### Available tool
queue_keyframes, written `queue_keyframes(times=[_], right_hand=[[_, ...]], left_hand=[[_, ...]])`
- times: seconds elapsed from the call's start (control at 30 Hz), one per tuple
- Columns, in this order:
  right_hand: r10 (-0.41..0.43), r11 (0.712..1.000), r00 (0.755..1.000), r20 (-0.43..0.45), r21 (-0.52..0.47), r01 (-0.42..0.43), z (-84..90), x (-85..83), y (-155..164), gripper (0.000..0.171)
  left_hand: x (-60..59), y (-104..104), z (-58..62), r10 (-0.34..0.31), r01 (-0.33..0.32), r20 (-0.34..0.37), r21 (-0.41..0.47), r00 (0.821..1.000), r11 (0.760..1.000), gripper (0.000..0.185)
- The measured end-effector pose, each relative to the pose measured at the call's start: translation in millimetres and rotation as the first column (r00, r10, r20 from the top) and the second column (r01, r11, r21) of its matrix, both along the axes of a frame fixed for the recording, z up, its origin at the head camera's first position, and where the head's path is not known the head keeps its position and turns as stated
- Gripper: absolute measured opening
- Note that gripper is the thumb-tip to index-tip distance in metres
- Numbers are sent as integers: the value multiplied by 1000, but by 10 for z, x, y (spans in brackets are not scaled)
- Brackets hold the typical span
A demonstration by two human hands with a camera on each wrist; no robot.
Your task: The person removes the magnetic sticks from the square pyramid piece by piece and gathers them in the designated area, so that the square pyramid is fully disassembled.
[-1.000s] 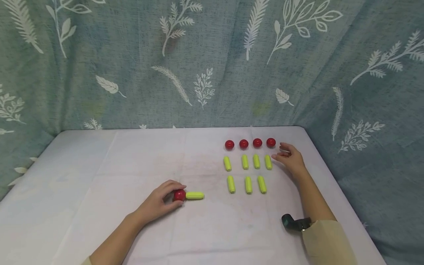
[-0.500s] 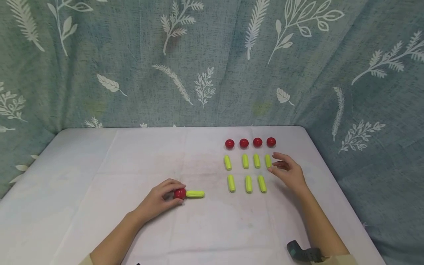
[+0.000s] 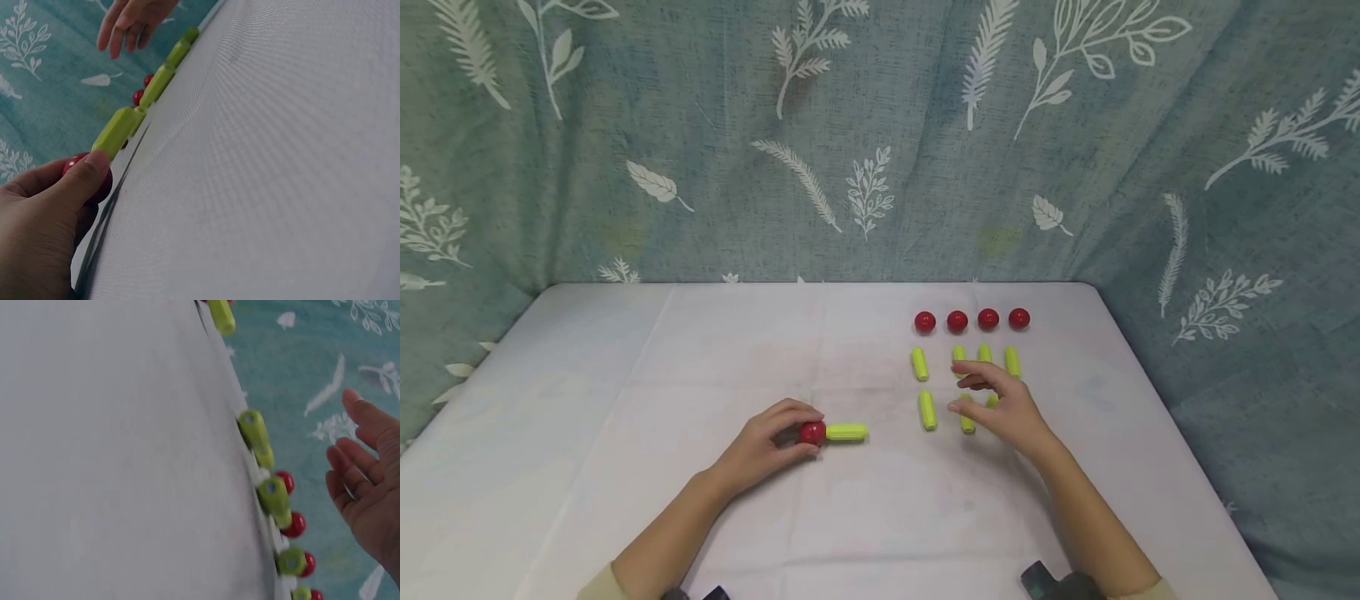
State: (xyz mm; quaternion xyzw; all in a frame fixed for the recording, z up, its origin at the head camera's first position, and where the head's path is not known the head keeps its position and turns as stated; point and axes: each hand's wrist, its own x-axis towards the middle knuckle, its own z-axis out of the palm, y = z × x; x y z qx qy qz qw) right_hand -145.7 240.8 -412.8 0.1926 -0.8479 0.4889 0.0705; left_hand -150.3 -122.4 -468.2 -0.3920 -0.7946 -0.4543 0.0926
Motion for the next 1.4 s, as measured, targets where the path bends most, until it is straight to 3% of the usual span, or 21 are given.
queue_keyframes(times=[0.23, 0.53, 0.73, 0.9, 1.13, 1.4], right_hand=[[130, 991, 990, 55, -52, -127, -69, -95, -347, 50], [258, 965, 957, 135, 4, -261, -144, -97, -847, 47], [341, 937, 933, 118, 39, -347, -267, -96, -1037, 38], [342, 937, 939, 49, 63, -344, -316, -84, -1129, 31], [286, 951, 948, 138, 77, -299, -327, -14, -1180, 27], [260, 962, 955, 143, 49, -269, -366, 23, -1180, 20]], left_hand=[[-5, 9, -6, 5, -4, -35, 23, 999, 1000, 44], [-15, -20, -7, -15, 16, -47, 15, 999, 1000, 42], [-4, -15, 1, -21, 22, -62, 11, 998, 1000, 42], [3, 0, -3, -27, 28, -68, 8, 997, 1000, 43], [15, 7, -12, -32, 32, -22, 7, 999, 999, 41], [15, 18, -16, -55, 54, 37, 20, 998, 998, 38]])
